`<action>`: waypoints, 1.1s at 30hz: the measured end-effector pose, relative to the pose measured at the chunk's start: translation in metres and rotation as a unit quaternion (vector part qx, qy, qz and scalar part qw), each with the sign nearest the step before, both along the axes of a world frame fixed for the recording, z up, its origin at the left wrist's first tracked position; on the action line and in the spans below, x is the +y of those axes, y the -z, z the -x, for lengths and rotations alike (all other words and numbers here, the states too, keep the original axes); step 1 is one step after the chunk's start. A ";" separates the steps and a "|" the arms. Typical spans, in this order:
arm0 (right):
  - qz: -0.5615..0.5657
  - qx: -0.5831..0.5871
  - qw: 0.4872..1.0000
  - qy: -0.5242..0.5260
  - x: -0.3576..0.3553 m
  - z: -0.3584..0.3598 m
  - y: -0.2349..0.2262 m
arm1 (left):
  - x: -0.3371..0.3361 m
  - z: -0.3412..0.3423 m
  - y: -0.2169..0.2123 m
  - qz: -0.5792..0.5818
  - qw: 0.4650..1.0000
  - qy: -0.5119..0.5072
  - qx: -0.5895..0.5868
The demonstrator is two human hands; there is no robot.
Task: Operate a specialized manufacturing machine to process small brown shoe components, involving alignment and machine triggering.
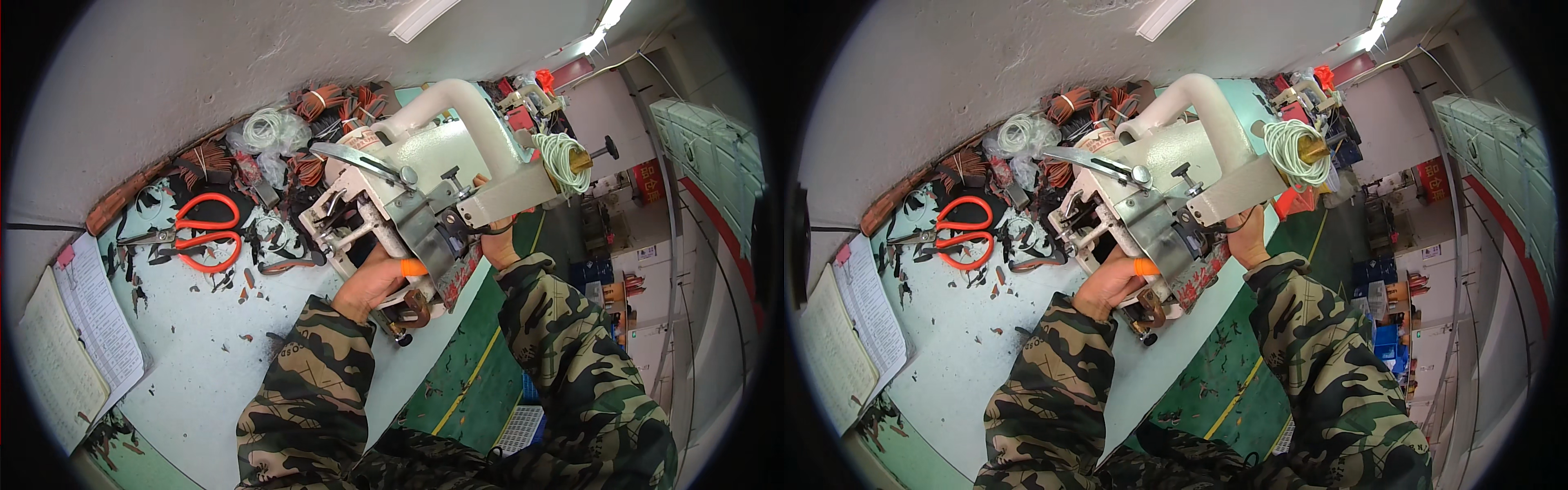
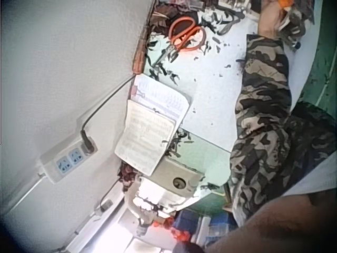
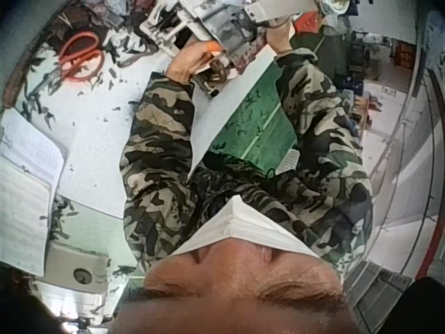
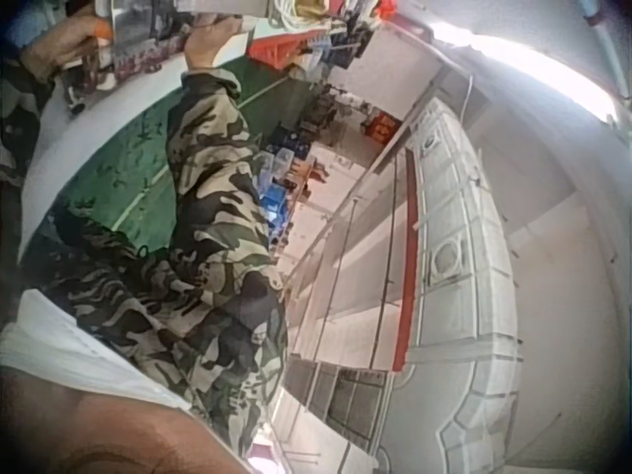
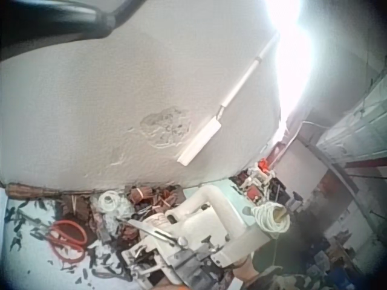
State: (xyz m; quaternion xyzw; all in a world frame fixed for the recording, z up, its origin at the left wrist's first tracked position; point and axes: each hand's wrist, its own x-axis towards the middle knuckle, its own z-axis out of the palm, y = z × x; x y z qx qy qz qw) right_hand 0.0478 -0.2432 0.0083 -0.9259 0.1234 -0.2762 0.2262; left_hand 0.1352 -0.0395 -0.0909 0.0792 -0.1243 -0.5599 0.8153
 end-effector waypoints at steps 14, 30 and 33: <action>-0.093 0.040 0.995 -0.008 -0.010 0.004 0.003 | 0.002 -0.001 -0.009 -0.026 0.999 -0.020 -0.021; -0.142 0.185 0.971 0.053 -0.103 0.078 0.028 | 0.001 -0.003 -0.012 -0.146 0.961 -0.105 -0.209; -0.154 0.156 0.974 0.059 -0.068 0.051 0.014 | 0.010 -0.008 -0.021 -0.218 0.932 -0.114 -0.266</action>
